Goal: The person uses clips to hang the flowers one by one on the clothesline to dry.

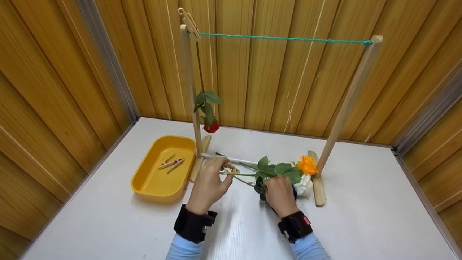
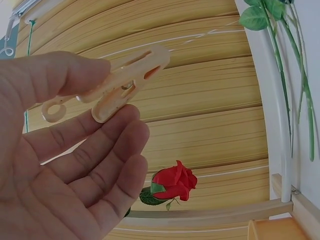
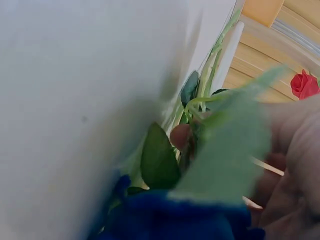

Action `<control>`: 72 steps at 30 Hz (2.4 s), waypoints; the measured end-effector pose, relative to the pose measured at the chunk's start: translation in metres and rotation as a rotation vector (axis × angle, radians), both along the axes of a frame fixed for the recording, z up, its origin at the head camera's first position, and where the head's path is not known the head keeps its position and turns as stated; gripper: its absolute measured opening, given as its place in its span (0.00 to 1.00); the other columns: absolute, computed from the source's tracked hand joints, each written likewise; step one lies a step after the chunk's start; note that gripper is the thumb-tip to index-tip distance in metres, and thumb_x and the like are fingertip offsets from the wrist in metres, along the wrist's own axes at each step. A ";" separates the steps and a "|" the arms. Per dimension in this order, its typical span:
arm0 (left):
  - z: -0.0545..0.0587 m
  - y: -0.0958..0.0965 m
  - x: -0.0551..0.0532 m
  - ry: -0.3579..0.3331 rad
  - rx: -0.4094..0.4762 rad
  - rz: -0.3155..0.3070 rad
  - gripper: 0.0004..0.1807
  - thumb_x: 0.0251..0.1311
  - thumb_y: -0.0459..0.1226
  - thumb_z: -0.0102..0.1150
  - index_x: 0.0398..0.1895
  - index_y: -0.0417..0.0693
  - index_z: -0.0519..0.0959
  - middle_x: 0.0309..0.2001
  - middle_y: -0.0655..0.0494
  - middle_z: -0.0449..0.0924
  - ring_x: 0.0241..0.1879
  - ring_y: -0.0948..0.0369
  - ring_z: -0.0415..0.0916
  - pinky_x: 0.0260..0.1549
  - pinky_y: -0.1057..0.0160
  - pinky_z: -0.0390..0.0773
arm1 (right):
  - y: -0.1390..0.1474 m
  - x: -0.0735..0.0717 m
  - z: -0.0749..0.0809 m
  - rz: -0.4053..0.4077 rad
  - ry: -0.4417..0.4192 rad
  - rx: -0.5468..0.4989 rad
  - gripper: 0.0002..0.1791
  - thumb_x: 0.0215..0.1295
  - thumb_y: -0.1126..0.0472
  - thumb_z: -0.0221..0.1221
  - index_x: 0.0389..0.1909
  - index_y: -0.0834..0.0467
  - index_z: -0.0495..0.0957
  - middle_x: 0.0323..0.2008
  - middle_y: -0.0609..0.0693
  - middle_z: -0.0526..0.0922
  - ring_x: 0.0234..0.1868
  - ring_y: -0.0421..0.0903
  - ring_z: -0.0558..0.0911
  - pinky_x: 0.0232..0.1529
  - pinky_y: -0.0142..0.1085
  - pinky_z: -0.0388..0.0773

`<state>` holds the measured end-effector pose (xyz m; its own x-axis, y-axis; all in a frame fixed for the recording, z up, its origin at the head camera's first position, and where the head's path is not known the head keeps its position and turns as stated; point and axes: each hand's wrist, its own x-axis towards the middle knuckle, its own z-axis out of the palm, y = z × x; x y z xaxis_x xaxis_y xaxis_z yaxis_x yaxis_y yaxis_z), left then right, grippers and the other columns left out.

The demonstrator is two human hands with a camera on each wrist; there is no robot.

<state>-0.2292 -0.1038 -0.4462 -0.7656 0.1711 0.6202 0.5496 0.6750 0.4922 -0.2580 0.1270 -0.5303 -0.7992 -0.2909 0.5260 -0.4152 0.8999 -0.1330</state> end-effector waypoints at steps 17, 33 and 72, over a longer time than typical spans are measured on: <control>0.001 -0.001 0.001 -0.003 0.011 0.007 0.16 0.54 0.30 0.76 0.45 0.40 0.82 0.37 0.49 0.84 0.38 0.52 0.80 0.40 0.55 0.81 | 0.017 0.004 0.020 0.063 -0.119 -0.081 0.13 0.40 0.80 0.69 0.17 0.58 0.84 0.19 0.52 0.84 0.25 0.57 0.80 0.35 0.51 0.74; 0.000 -0.003 0.001 0.044 -0.005 0.015 0.18 0.52 0.29 0.77 0.45 0.40 0.82 0.38 0.49 0.84 0.38 0.54 0.80 0.39 0.56 0.81 | 0.034 0.023 0.038 0.040 -0.597 -0.076 0.17 0.44 0.81 0.65 0.16 0.53 0.83 0.20 0.42 0.81 0.27 0.45 0.76 0.35 0.46 0.74; 0.003 -0.001 0.001 0.038 -0.022 0.009 0.17 0.53 0.30 0.76 0.45 0.41 0.82 0.37 0.49 0.84 0.37 0.55 0.79 0.39 0.56 0.80 | -0.014 0.041 0.016 0.170 -0.309 0.066 0.17 0.41 0.80 0.65 0.14 0.56 0.72 0.19 0.50 0.79 0.22 0.52 0.80 0.19 0.44 0.74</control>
<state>-0.2279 -0.1052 -0.4435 -0.7428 0.1785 0.6452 0.5620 0.6901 0.4560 -0.2170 0.1126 -0.5146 -0.8546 -0.4591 0.2426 -0.5093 0.8322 -0.2192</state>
